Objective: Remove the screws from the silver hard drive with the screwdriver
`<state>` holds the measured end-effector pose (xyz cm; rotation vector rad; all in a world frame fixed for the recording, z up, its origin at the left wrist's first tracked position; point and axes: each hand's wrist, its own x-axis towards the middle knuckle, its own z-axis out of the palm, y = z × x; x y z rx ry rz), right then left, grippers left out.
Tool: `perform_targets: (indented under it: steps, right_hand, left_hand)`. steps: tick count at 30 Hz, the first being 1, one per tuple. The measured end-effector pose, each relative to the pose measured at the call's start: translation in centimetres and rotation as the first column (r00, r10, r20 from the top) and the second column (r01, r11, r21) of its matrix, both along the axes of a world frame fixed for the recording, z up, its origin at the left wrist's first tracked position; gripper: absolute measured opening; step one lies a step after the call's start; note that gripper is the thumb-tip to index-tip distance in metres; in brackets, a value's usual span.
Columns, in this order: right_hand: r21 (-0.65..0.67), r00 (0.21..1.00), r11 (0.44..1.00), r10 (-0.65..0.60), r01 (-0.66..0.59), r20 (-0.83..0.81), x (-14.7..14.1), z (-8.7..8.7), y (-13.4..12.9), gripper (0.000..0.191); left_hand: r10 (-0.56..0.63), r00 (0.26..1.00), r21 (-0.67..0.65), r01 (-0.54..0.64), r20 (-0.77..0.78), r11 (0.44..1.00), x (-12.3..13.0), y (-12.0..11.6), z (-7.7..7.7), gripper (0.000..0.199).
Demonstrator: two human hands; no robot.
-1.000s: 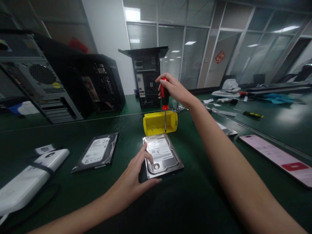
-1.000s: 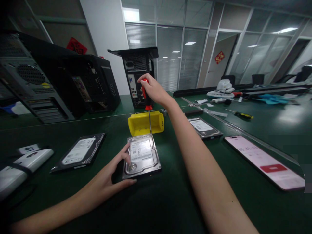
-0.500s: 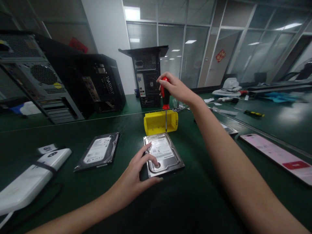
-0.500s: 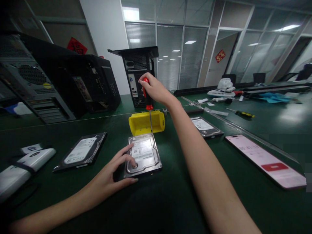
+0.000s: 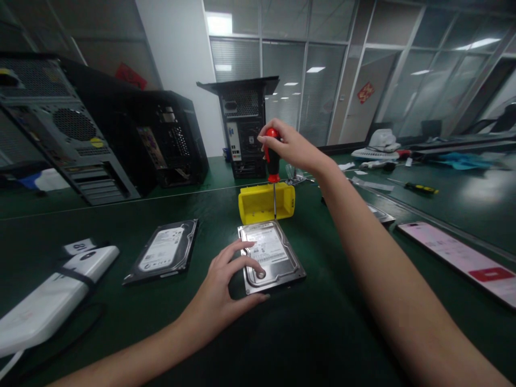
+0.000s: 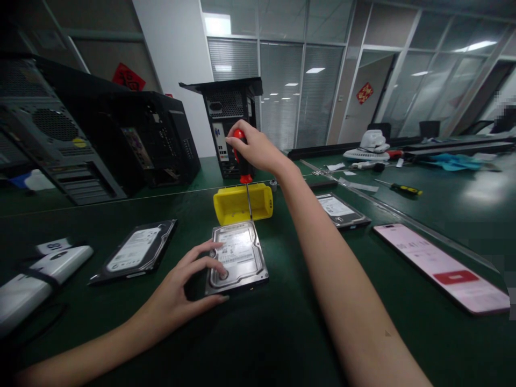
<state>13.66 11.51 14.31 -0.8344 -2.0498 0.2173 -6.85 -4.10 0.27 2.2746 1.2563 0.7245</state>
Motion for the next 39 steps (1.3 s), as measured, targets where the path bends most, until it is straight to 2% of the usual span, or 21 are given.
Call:
perform_targets:
  steps: [18,31,39]
  right_hand:
    - [-0.002,1.000,1.000,-0.005,0.005,0.022,0.23,-0.04,-0.05,0.013]
    - [-0.004,0.999,1.000,-0.025,0.025,0.036,0.39,-0.10,-0.08,0.013]
    - [0.012,0.999,1.000,-0.024,0.023,0.038,0.37,-0.23,0.23,0.014]
  left_hand:
    - [-0.063,0.997,-0.013,0.063,-0.036,0.998,0.10,-0.31,-0.89,0.021]
    - [-0.045,0.998,0.057,0.047,-0.043,0.997,0.26,-0.46,-0.88,0.026]
    - [-0.036,0.998,0.044,0.038,-0.049,0.998,0.35,-0.56,-0.81,0.027]
